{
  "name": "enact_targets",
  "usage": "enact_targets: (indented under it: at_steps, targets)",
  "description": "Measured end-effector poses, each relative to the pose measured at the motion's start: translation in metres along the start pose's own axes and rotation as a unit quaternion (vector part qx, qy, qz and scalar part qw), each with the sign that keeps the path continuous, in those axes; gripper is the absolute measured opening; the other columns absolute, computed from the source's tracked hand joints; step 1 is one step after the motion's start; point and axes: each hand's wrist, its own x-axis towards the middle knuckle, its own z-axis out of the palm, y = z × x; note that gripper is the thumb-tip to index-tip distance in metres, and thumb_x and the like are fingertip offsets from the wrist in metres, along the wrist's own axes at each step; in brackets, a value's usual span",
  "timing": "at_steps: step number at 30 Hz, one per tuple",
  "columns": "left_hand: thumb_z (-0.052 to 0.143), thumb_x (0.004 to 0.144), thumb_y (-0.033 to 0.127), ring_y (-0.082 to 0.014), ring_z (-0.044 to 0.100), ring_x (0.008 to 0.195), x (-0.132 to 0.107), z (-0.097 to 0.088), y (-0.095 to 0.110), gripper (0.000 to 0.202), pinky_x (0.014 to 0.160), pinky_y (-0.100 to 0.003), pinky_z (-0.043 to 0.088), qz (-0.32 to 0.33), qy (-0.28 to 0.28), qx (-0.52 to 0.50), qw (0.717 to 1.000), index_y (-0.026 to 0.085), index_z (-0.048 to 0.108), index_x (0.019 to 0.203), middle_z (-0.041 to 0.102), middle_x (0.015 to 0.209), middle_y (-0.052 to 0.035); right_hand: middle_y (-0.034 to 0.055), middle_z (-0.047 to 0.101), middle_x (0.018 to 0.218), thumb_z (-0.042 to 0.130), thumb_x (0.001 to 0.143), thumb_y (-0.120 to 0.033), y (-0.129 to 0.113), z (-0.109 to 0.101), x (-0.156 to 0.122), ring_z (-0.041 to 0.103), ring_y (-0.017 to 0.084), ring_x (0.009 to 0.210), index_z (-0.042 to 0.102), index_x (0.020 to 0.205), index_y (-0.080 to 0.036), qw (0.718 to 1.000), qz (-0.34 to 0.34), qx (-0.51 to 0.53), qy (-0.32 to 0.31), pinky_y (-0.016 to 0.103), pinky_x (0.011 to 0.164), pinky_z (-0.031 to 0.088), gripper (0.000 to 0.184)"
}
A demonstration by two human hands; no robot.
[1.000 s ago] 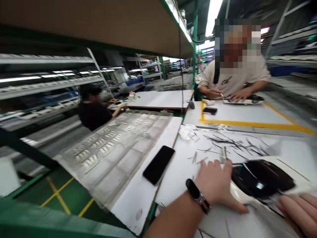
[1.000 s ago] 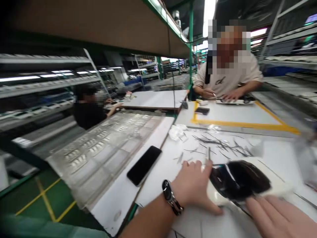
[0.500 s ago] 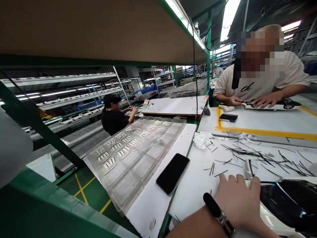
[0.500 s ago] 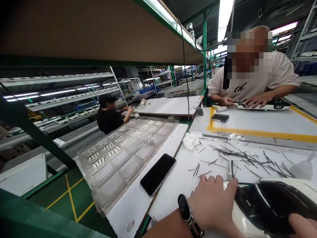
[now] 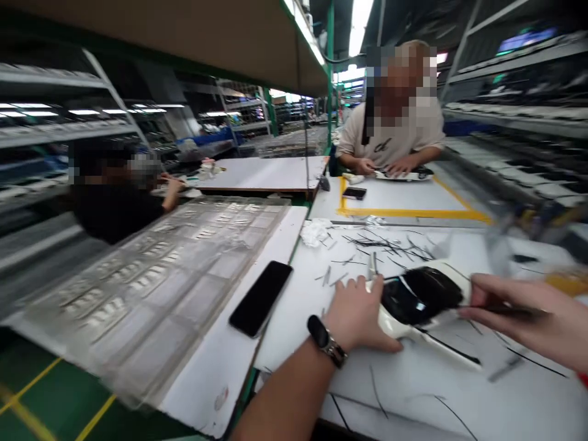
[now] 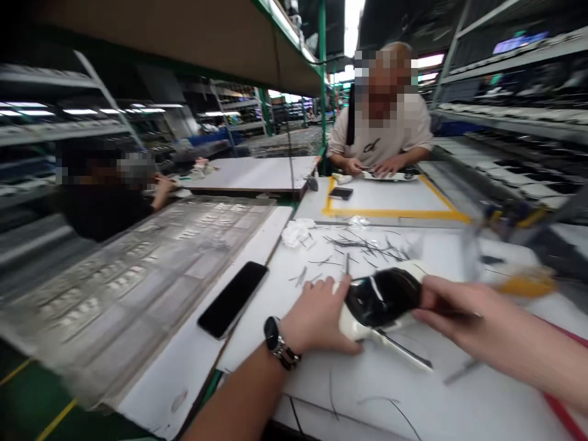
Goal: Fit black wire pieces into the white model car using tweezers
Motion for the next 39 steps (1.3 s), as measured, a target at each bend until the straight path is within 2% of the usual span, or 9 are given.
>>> enact_targets:
  at_steps: [1, 3, 8, 12, 16, 20, 24, 32, 39]
  targets:
    - [0.065, 0.053, 0.07, -0.0372, 0.051, 0.106, 0.0, -0.001, 0.0, 0.115, 0.094, -0.053, 0.038, -0.002, -0.001, 0.002, 1.0, 0.016, 0.021, 0.145, 0.053, 0.119, -0.0177, 0.0, 0.05, 0.052, 0.059, 0.083, -0.048, -0.001, -0.01, 0.001, 0.044, 0.011, 0.045, 0.05, 0.067, -0.025, 0.997, 0.002, 0.008, -0.079, 0.024, 0.041, 0.034, 0.03]
    - [0.066, 0.054, 0.067, -0.0365, 0.051, 0.105, 0.001, -0.003, 0.001, 0.113, 0.094, -0.052, 0.038, -0.003, 0.0, 0.005, 1.0, 0.015, 0.023, 0.145, 0.053, 0.119, -0.0174, -0.0003, 0.053, 0.059, 0.055, 0.087, -0.041, -0.006, -0.023, 0.003, 0.047, 0.012, 0.052, 0.048, 0.071, -0.024, 0.989, 0.016, 0.008, -0.146, 0.023, 0.046, 0.037, 0.024]
    - [0.064, 0.058, 0.066, -0.0352, 0.051, 0.105, 0.001, -0.005, 0.001, 0.11, 0.092, -0.05, 0.039, 0.003, 0.0, 0.018, 1.0, 0.014, 0.022, 0.145, 0.053, 0.117, -0.0172, -0.0014, 0.053, 0.065, 0.054, 0.089, -0.036, -0.022, -0.03, -0.003, 0.044, 0.011, 0.056, 0.044, 0.075, -0.022, 0.99, 0.036, -0.019, -0.136, 0.022, 0.05, 0.035, 0.022]
    - [0.063, 0.058, 0.065, -0.035, 0.051, 0.105, 0.002, -0.004, 0.001, 0.108, 0.09, -0.05, 0.04, 0.002, -0.003, 0.024, 1.0, 0.015, 0.023, 0.145, 0.052, 0.118, -0.018, 0.0, 0.049, 0.068, 0.05, 0.091, -0.027, -0.032, -0.028, -0.01, 0.043, 0.012, 0.061, 0.041, 0.075, -0.02, 0.986, -0.062, -0.098, -0.118, 0.024, 0.054, 0.033, 0.02]
    - [0.063, 0.059, 0.064, -0.036, 0.051, 0.105, 0.002, -0.004, 0.001, 0.107, 0.09, -0.051, 0.039, -0.001, -0.003, 0.024, 1.0, 0.014, 0.023, 0.145, 0.052, 0.119, -0.0181, 0.0015, 0.046, 0.067, 0.043, 0.09, -0.014, -0.041, -0.017, -0.014, 0.04, 0.015, 0.064, 0.041, 0.075, -0.019, 0.961, -0.157, -0.198, -0.115, 0.027, 0.058, 0.029, 0.016]
    - [0.063, 0.059, 0.063, -0.0361, 0.052, 0.104, 0.002, -0.005, 0.002, 0.107, 0.09, -0.051, 0.039, -0.003, 0.002, 0.024, 1.0, 0.015, 0.023, 0.145, 0.053, 0.118, -0.0176, 0.0022, 0.046, 0.065, 0.054, 0.074, -0.007, -0.05, 0.0, -0.015, 0.038, 0.017, 0.063, 0.044, 0.069, -0.018, 0.923, -0.218, -0.304, -0.092, 0.03, 0.058, 0.025, 0.015]
    - [0.063, 0.059, 0.063, -0.0361, 0.052, 0.103, 0.002, -0.004, 0.002, 0.106, 0.089, -0.05, 0.04, -0.001, 0.005, 0.027, 1.0, 0.014, 0.025, 0.144, 0.053, 0.116, -0.0179, 0.0013, 0.048, 0.064, 0.068, 0.057, -0.013, -0.062, 0.013, -0.012, 0.041, 0.017, 0.061, 0.048, 0.068, -0.017, 0.899, -0.196, -0.382, -0.084, 0.03, 0.059, 0.026, 0.023]
    - [0.061, 0.06, 0.063, -0.0355, 0.053, 0.1, 0.003, -0.001, 0.0, 0.103, 0.085, -0.049, 0.041, 0.009, 0.018, 0.043, 0.999, 0.013, 0.027, 0.143, 0.054, 0.112, -0.0179, 0.0016, 0.051, 0.059, 0.081, 0.058, -0.031, -0.085, 0.031, -0.001, 0.047, 0.017, 0.057, 0.051, 0.066, -0.016, 0.888, -0.157, -0.427, -0.076, 0.03, 0.055, 0.026, 0.035]
    - [0.06, 0.059, 0.065, -0.0351, 0.053, 0.102, 0.004, -0.001, -0.001, 0.103, 0.087, -0.048, 0.041, 0.011, 0.014, 0.044, 0.999, 0.014, 0.027, 0.142, 0.054, 0.114, -0.0176, 0.0059, 0.058, 0.066, 0.073, 0.063, -0.018, -0.089, 0.033, 0.009, 0.054, 0.021, 0.065, 0.054, 0.075, -0.014, 0.885, -0.07, -0.436, -0.148, 0.03, 0.057, 0.026, 0.023]
